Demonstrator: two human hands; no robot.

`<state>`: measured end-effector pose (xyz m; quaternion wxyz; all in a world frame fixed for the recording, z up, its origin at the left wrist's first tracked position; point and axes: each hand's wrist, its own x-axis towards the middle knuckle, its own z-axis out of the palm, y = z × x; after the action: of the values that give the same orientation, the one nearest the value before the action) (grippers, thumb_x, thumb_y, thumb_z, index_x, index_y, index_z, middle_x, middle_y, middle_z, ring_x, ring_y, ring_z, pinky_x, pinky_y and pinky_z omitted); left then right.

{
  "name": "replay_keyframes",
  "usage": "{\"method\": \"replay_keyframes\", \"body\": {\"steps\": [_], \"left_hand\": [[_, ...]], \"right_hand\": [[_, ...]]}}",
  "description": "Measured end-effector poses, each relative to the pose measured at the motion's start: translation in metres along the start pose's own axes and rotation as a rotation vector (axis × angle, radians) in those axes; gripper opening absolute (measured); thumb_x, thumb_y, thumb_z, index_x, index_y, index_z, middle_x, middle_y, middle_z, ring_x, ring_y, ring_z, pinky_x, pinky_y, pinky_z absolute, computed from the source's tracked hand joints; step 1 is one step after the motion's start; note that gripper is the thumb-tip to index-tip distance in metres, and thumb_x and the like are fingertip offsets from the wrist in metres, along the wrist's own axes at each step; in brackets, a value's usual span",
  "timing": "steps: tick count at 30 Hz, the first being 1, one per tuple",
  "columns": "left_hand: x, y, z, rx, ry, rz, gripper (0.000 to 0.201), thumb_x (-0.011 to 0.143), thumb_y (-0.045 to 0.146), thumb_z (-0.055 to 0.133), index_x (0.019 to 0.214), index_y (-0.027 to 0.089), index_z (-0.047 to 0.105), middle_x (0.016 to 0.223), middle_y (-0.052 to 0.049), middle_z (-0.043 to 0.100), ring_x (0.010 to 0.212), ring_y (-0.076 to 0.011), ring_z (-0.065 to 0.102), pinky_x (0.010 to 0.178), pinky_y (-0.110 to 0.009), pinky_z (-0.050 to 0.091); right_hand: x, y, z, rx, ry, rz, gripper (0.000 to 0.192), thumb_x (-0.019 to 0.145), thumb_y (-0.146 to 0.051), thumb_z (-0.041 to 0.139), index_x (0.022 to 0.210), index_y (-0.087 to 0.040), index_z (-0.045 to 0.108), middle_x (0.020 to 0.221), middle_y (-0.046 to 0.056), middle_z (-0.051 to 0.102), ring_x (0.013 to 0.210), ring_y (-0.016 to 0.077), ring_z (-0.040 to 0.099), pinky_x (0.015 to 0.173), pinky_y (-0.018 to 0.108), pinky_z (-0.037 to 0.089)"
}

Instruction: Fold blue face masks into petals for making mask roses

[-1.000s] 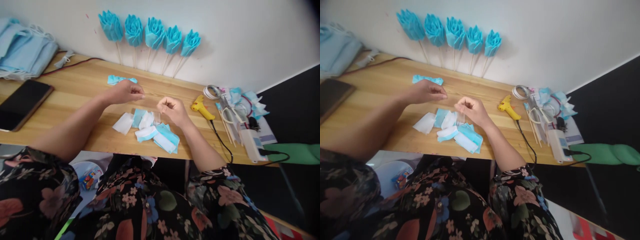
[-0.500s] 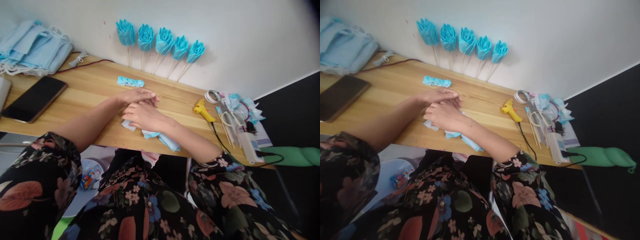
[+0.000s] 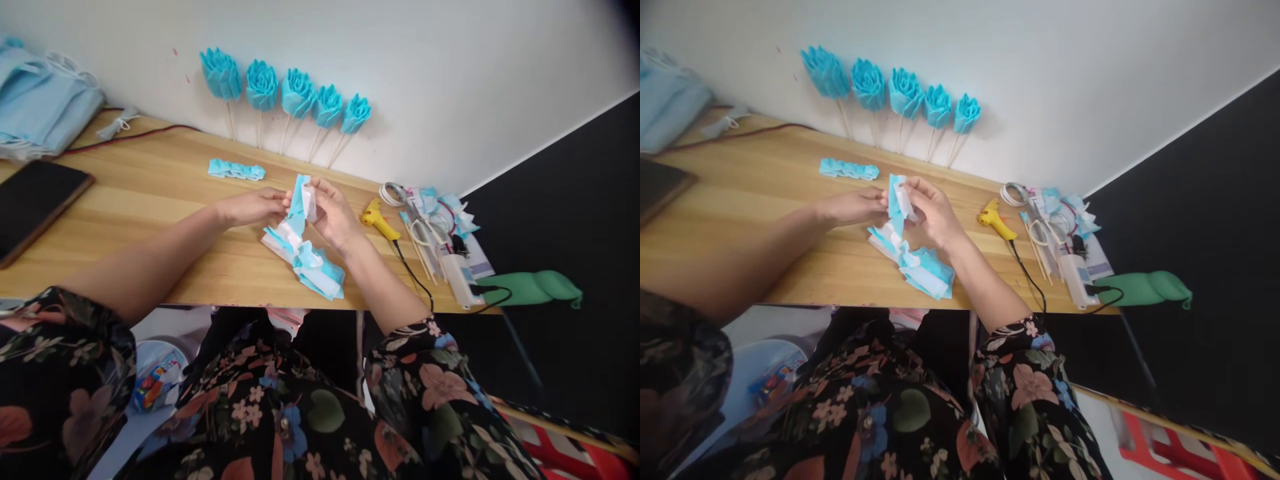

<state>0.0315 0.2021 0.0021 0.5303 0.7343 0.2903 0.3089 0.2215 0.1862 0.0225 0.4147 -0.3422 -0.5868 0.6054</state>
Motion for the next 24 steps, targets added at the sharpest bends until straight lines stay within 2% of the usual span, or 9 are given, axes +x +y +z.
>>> {"method": "replay_keyframes", "body": {"steps": [3,5,7,9,15,19,24], "left_hand": [[0.001,0.004,0.002,-0.205,-0.057,-0.067,0.044,0.093,0.057,0.053,0.101,0.017,0.069,0.095,-0.011,0.074,0.087,-0.0211,0.069,0.073,-0.030,0.053],[0.001,0.006,0.004,-0.290,-0.083,-0.053,0.048,0.088,0.058,0.063,0.115,0.018,0.066,0.105,-0.012,0.073,0.096,-0.0228,0.069,0.077,-0.030,0.053],[0.001,0.007,0.008,-0.360,-0.087,-0.041,0.058,0.080,0.048,0.078,0.128,0.021,0.060,0.111,-0.011,0.071,0.098,-0.0217,0.068,0.079,-0.029,0.053],[0.001,0.007,0.014,-0.422,-0.074,-0.063,0.070,0.075,0.035,0.085,0.136,0.023,0.053,0.108,-0.008,0.071,0.093,-0.0191,0.068,0.078,-0.028,0.053],[0.003,0.002,0.019,-0.474,0.009,-0.105,0.084,0.076,0.022,0.083,0.149,0.025,0.042,0.096,-0.003,0.071,0.076,-0.0129,0.066,0.069,-0.025,0.050],[0.001,0.002,0.012,-0.445,-0.017,-0.115,0.082,0.077,0.018,0.080,0.149,0.026,0.041,0.095,-0.003,0.072,0.076,-0.0123,0.066,0.070,-0.024,0.050],[-0.001,0.004,0.007,-0.394,-0.052,-0.181,0.077,0.079,0.017,0.078,0.147,0.026,0.045,0.097,-0.003,0.073,0.079,-0.0132,0.068,0.070,-0.023,0.051]], "right_hand": [[0.001,0.006,-0.005,0.047,0.143,-0.028,0.041,0.081,-0.063,0.067,0.093,-0.023,0.060,0.094,0.003,0.076,0.093,0.0185,0.073,0.074,0.029,0.059],[0.000,0.009,-0.008,0.059,0.205,-0.045,0.041,0.083,-0.062,0.064,0.095,-0.023,0.062,0.098,0.004,0.077,0.098,0.0194,0.073,0.078,0.031,0.060],[-0.001,0.011,-0.011,0.066,0.222,-0.055,0.040,0.085,-0.061,0.059,0.098,-0.024,0.062,0.101,0.005,0.077,0.102,0.0204,0.072,0.081,0.033,0.060],[-0.002,0.012,-0.013,0.086,0.216,-0.049,0.039,0.086,-0.060,0.057,0.100,-0.023,0.063,0.102,0.006,0.077,0.103,0.0213,0.072,0.082,0.035,0.061],[0.005,0.013,-0.020,0.247,0.255,0.012,0.023,0.086,-0.045,0.062,0.088,-0.022,0.062,0.089,0.004,0.075,0.093,0.0198,0.072,0.086,0.035,0.061],[0.016,0.010,-0.031,0.326,0.334,-0.030,0.013,0.086,-0.035,0.063,0.083,-0.023,0.059,0.082,-0.001,0.070,0.084,0.0146,0.069,0.086,0.031,0.060],[0.014,0.005,-0.057,0.216,0.349,-0.089,0.021,0.088,-0.045,0.064,0.086,-0.024,0.059,0.076,-0.003,0.064,0.077,0.0120,0.065,0.079,0.026,0.058]]}}
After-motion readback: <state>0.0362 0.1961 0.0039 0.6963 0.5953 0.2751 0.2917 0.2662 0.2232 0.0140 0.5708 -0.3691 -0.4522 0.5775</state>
